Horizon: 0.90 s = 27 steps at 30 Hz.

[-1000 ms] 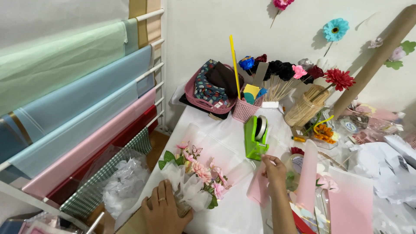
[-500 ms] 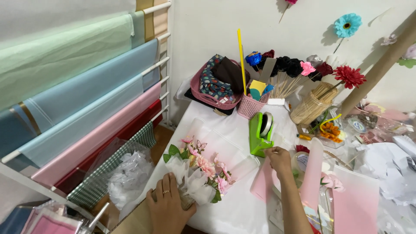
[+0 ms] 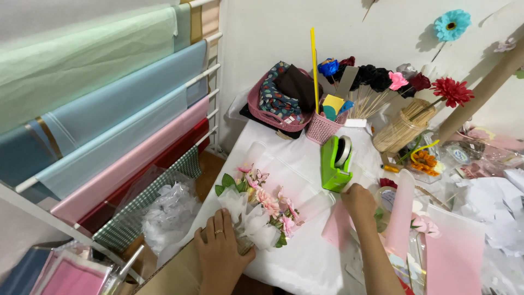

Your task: The person wraps a small bouquet of artificial pink flowers in a sheet of translucent pink paper. They fold the paper around the stems and secure it with tape, then place the wrapped bouquet into a cardboard box.

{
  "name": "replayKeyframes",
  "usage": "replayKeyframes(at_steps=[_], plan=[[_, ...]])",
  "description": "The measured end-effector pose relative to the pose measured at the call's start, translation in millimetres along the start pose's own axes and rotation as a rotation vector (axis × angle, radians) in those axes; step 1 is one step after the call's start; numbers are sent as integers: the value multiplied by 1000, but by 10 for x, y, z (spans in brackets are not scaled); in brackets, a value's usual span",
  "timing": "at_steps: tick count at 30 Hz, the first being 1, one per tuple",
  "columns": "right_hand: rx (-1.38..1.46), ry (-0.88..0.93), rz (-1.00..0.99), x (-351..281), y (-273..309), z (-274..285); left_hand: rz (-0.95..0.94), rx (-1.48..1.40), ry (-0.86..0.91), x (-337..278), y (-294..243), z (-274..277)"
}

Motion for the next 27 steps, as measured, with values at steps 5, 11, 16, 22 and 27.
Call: replayKeyframes(at_steps=[5, 11, 16, 22, 27], plan=[[187, 14, -12, -244, -151, 160, 5, 17, -29, -6, 5, -27], [703, 101, 25, -629, -55, 373, 7, -22, -42, 0, 3, 5], [727, 118, 88, -468, -95, 184, -2, 14, -30, 12, -4, 31], [725, 136, 54, -635, -233, 277, -21, 7, -42, 36, -6, 154], [382, -49, 245, -946, -250, 685, -30, 7, -103, 17, -15, 167]])
Point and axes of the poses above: each hand's wrist, its own x-axis towards the middle knuckle, its own z-axis out of the back of the hand, y = z × x, the point moved 10 cm from there along x, towards the middle knuckle, and after that the axes turned 6 degrees about y, right-handed, at the moved point
